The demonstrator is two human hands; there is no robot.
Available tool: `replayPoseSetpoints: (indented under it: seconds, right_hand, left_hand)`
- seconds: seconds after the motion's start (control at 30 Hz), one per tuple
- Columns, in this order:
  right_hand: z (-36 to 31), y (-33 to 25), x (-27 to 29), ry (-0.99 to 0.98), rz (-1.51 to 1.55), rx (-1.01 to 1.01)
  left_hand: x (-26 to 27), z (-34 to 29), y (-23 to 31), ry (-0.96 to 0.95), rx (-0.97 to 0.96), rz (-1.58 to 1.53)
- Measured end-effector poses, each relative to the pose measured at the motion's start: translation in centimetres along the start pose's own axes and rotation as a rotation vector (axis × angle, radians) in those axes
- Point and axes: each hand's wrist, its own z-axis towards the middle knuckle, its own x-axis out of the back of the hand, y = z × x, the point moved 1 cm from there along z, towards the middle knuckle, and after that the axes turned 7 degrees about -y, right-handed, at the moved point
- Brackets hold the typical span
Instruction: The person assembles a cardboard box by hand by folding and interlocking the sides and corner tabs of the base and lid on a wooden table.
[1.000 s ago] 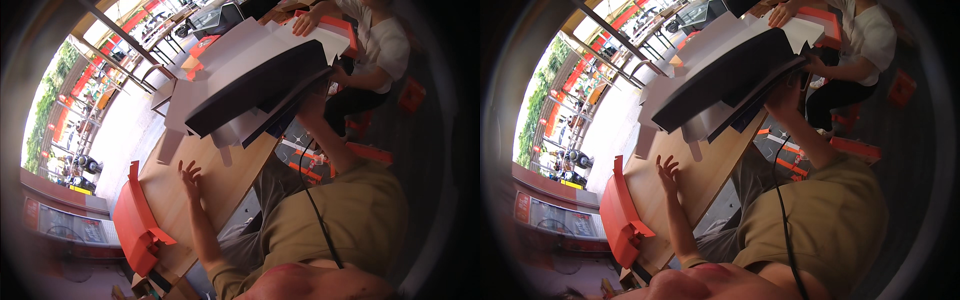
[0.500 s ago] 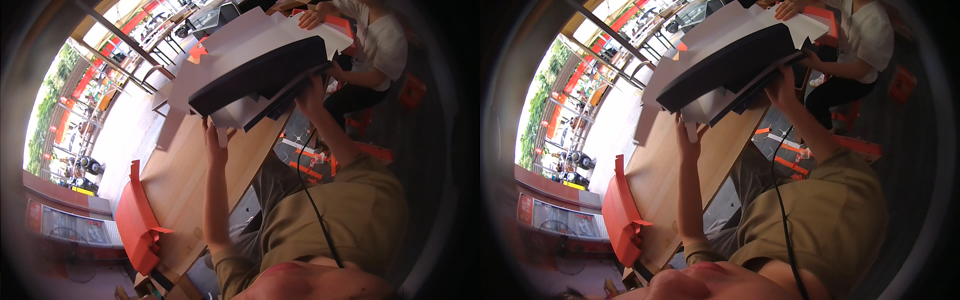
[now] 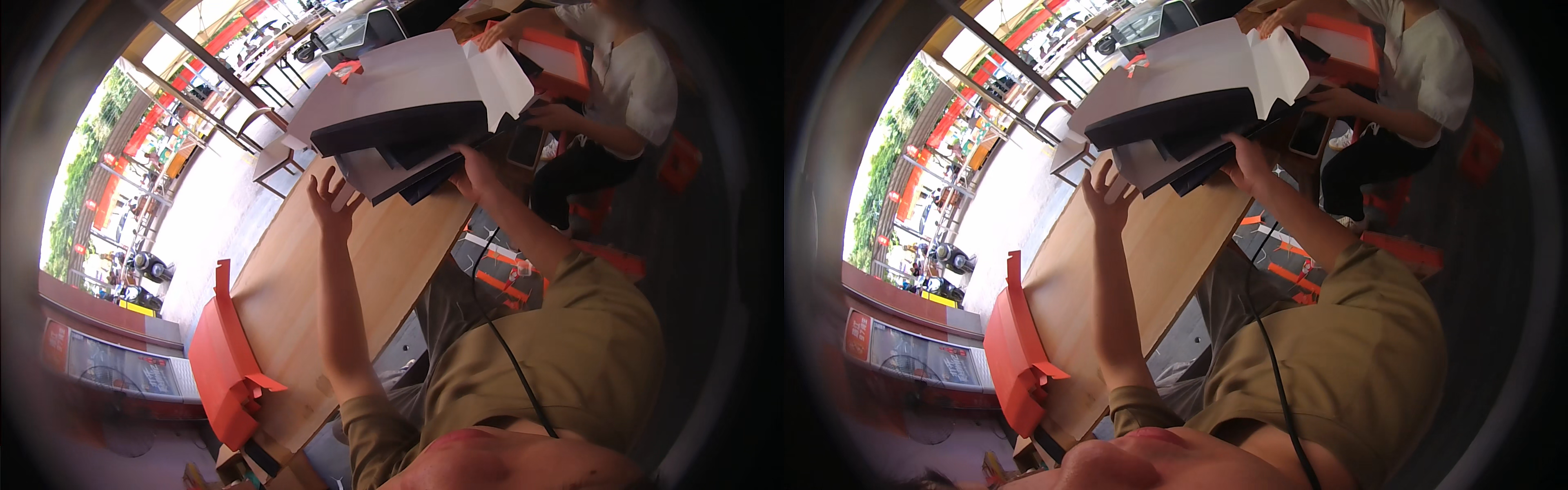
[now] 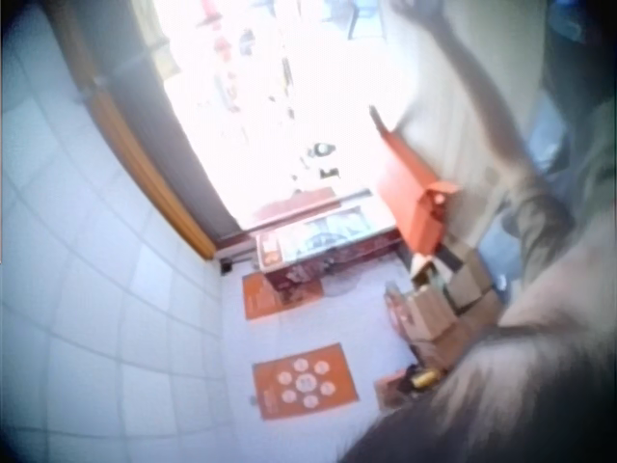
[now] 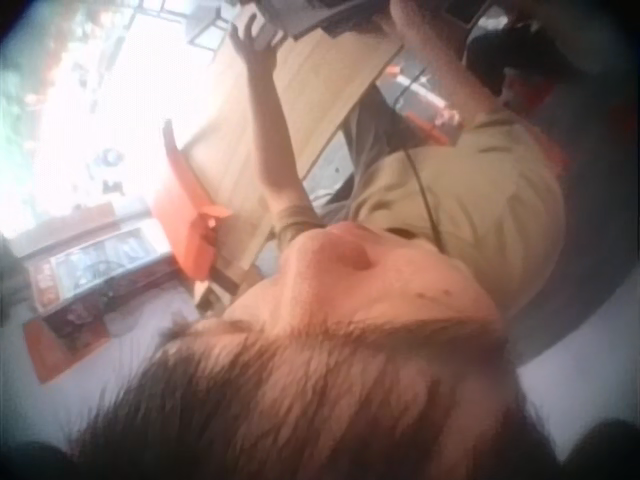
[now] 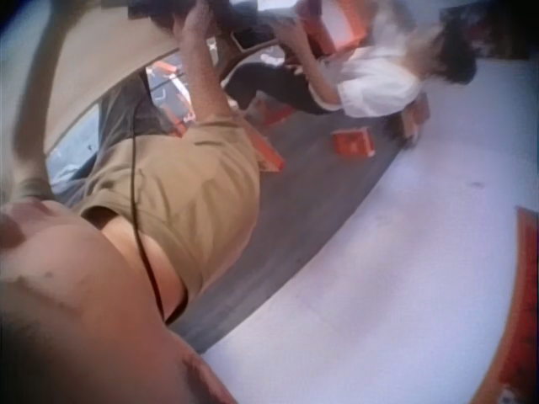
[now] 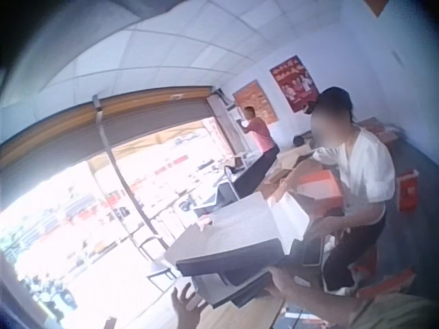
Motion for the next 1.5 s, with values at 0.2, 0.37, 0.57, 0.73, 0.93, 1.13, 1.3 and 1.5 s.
replayPoseSetpoints:
  seconds: [0.2, 0.37, 0.57, 0.73, 0.93, 1.13, 1.3, 1.5]
  right_hand:
    - [-2.1, -0.3, -0.9, 0.068, -0.063, -0.061]
    - [-1.4, 1.3, -1.9, 0.028, -0.067, 0.02]
    - [2.5, 3.7, -3.6, 0.096, -0.048, 0.014]
    - [2.1, 7.0, -8.6, -0.025, -0.119, -0.023]
    - [-1.5, 4.2, -8.4, -0.353, -0.086, -0.537]
    - [-6.2, 4.2, -5.8, -0.618, -0.755, -0.383]
    - [-8.0, -0.4, -4.6, -0.629, -1.099, -0.104]
    - [-10.6, -5.9, -7.4, -0.52, -0.969, 0.504]
  left_hand:
    - [-3.7, -2.9, -0.5, -0.13, 0.07, 0.291]
    - [-2.7, 0.0, -0.5, -0.015, -0.079, 0.569]
    - [-3.8, 3.7, -0.6, 0.154, -0.157, 0.452]
    - [3.8, 1.3, -2.2, 0.313, -0.23, 0.514]
    - [9.7, -8.1, -4.2, 0.081, -0.215, 1.387]
    - [13.7, -15.3, -3.7, 0.301, -0.373, 1.541]
    - [13.7, -17.0, -3.2, 0.455, -0.272, 1.289]
    - [14.2, -16.9, -3.3, 0.45, -0.318, 1.291]
